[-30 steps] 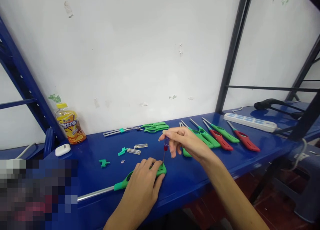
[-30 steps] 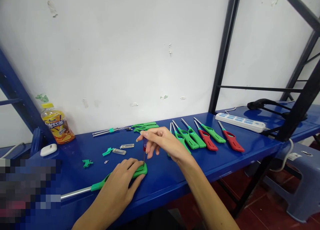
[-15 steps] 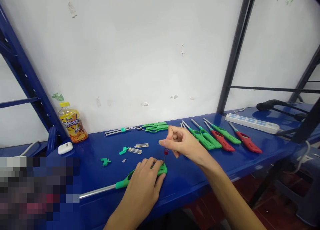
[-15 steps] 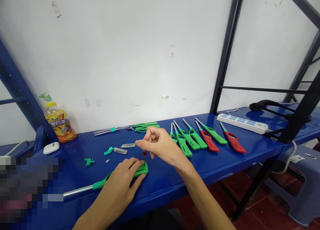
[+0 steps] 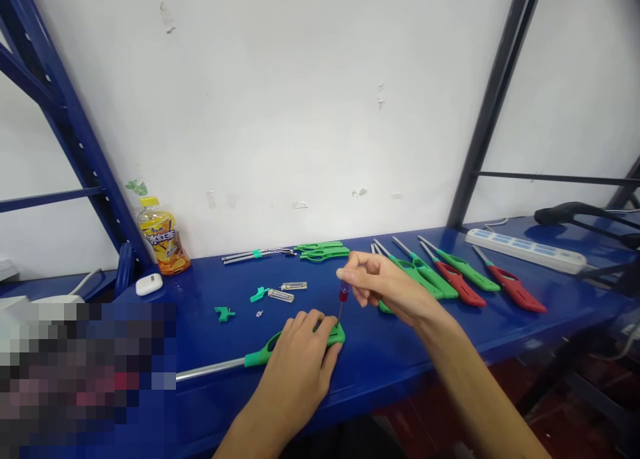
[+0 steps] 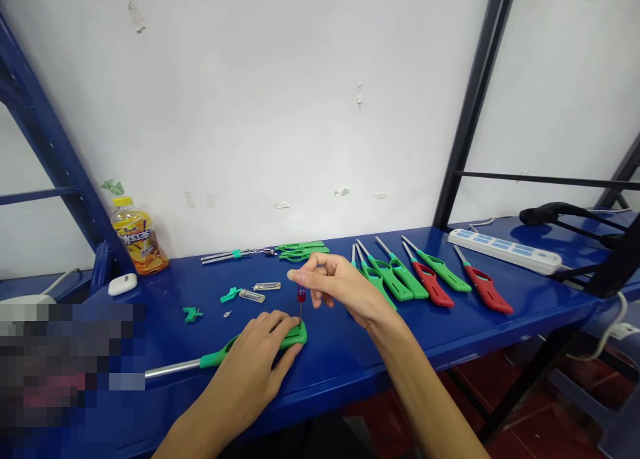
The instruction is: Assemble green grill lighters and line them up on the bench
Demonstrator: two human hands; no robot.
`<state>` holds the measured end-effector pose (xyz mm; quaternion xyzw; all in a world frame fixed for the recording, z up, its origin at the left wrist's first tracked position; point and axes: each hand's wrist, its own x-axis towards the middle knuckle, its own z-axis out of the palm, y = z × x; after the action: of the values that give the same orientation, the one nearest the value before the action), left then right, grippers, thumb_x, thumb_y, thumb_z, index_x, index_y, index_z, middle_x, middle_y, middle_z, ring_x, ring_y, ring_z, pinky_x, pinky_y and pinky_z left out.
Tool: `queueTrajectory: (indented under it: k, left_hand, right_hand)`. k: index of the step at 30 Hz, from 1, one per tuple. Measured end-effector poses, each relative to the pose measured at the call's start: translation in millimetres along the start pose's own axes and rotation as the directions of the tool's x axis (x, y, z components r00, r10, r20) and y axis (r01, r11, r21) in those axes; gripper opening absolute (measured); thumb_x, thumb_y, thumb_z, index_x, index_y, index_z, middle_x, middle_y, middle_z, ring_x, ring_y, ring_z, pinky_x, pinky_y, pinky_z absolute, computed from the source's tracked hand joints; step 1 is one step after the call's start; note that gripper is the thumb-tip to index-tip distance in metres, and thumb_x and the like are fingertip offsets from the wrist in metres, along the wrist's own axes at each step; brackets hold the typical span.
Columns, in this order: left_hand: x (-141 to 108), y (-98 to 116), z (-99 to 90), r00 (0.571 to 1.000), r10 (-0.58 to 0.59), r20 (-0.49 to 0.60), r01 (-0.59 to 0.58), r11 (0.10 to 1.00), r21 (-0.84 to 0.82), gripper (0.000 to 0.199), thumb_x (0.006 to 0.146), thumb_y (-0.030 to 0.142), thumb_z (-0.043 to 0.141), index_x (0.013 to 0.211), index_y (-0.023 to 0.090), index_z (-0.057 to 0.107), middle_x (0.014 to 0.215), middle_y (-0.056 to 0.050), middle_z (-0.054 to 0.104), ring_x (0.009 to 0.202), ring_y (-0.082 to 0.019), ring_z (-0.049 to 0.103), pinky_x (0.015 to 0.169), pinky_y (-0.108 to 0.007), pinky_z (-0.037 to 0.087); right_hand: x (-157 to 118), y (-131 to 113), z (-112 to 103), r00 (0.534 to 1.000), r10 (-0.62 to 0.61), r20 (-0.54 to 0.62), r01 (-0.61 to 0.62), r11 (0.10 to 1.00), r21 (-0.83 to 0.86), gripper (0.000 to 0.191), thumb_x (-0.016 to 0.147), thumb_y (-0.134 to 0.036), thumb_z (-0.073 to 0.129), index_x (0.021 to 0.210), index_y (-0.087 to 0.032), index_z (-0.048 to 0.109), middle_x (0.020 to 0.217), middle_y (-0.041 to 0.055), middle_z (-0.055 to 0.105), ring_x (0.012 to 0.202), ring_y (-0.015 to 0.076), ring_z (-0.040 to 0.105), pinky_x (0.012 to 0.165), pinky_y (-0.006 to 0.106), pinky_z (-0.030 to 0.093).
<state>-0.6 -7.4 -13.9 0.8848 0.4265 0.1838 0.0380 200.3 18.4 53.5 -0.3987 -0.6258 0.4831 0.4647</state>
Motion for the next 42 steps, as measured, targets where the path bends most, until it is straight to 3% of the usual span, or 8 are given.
queueTrajectory:
  k: [4, 9, 11, 15, 21, 29, 37, 42]
  left_hand:
    - [1.0, 0.0, 0.1, 1.0, -0.004, -0.002, 0.004, 1.0, 0.003, 0.027, 0.105, 0.024, 0.049, 0.129, 0.024, 0.062, 0.122, -0.007, 0.067, 0.11, -0.03, 0.061, 0.099, -0.051, 0.05]
    - [0.6, -0.4, 0.6, 1.0, -0.012, 0.012, 0.012, 1.0, 0.005, 0.029, 0.106, 0.024, 0.048, 0.131, 0.023, 0.062, 0.123, -0.008, 0.066, 0.113, -0.031, 0.061, 0.102, -0.054, 0.048]
    - [0.5, -0.8, 0.9, 1.0, -0.011, 0.01, 0.011, 1.0, 0.006, 0.029, 0.106, 0.024, 0.048, 0.132, 0.023, 0.061, 0.123, -0.008, 0.066, 0.114, -0.031, 0.061, 0.103, -0.054, 0.047]
    - [1.5, -0.7, 0.9, 1.0, -0.003, 0.009, 0.003, 1.0, -0.004, 0.03, 0.106, 0.024, 0.048, 0.132, 0.023, 0.061, 0.124, -0.008, 0.066, 0.113, -0.031, 0.061, 0.102, -0.054, 0.048]
    - [3.0, 0.2, 0.7, 1.0, -0.005, 0.001, 0.005, 1.0, -0.011, 0.029, 0.105, 0.023, 0.049, 0.131, 0.022, 0.062, 0.122, -0.008, 0.066, 0.112, -0.031, 0.061, 0.102, -0.055, 0.048]
    - [0.1, -3.5, 6.6, 1.0, -0.015, -0.016, 0.015, 1.0, 0.003, 0.036, 0.106, 0.025, 0.048, 0.139, 0.017, 0.06, 0.127, -0.012, 0.065, 0.117, -0.032, 0.061, 0.107, -0.056, 0.048]
    - [-0.2, -3.6, 10.3, 0.998, -0.025, -0.066, 0.024, 1.0, -0.021, 0.029, 0.104, 0.026, 0.05, 0.127, 0.016, 0.066, 0.121, -0.013, 0.064, 0.112, -0.031, 0.063, 0.104, -0.053, 0.051]
    - [-1.4, -1.3, 6.9, 0.998, -0.036, -0.05, 0.035, 0.999, -0.014, 0.028, 0.104, 0.025, 0.05, 0.125, 0.017, 0.066, 0.119, -0.012, 0.064, 0.108, -0.031, 0.063, 0.099, -0.053, 0.052]
  right_hand:
    - [-1.2, -2.5, 5.0, 0.998, -0.021, -0.061, 0.02, 1.0, -0.009, 0.044, 0.075, -0.049, 0.088, 0.074, -0.023, 0.053, 0.052, -0.0085, 0.055, 0.045, 0.0078, 0.047, 0.044, 0.022, 0.032]
    - [-4.5, -5.2, 0.9, 0.996, -0.037, 0.078, 0.042, 0.997, -0.072, 0.029, 0.087, -0.048, 0.078, 0.098, -0.022, 0.074, 0.052, -0.0062, 0.059, 0.048, 0.0098, 0.055, 0.047, 0.022, 0.036]
    - [-3.9, -3.5, -1.0, 0.993, -0.055, 0.1, 0.062, 0.996, -0.065, 0.029, 0.089, -0.049, 0.077, 0.096, -0.021, 0.078, 0.049, -0.006, 0.058, 0.046, 0.0093, 0.054, 0.047, 0.022, 0.036]
    - [-1.6, 0.9, -1.3, 0.995, -0.061, 0.084, 0.062, 0.998, -0.013, 0.027, 0.083, -0.046, 0.083, 0.084, -0.02, 0.076, 0.043, -0.0086, 0.053, 0.038, 0.0076, 0.048, 0.044, 0.022, 0.034]
    - [-3.5, -4.0, -0.1, 0.984, -0.029, 0.177, 0.029, 1.0, 0.003, 0.042, 0.097, -0.059, 0.063, 0.095, -0.018, 0.075, 0.058, -0.0018, 0.066, 0.052, 0.0105, 0.063, 0.044, 0.019, 0.035]
    - [-4.2, -4.7, 5.9, 0.997, -0.04, 0.067, 0.041, 0.999, -0.015, 0.037, 0.089, -0.053, 0.076, 0.079, -0.02, 0.061, 0.045, -0.0081, 0.056, 0.038, 0.0074, 0.051, 0.045, 0.02, 0.035]
    - [-6.7, -10.8, -7.9, 0.982, -0.101, -0.158, 0.091, 0.994, -0.066, 0.037, 0.096, -0.058, 0.063, 0.094, -0.02, 0.061, 0.064, -0.0012, 0.072, 0.043, 0.0106, 0.062, 0.042, 0.02, 0.036]
    - [-6.4, -7.6, -18.3, 0.998, 0.044, -0.049, -0.055, 0.963, -0.265, 0.031, 0.094, -0.051, 0.066, 0.099, -0.019, 0.065, 0.089, 0.007, 0.079, 0.059, 0.0137, 0.07, 0.048, 0.021, 0.04]
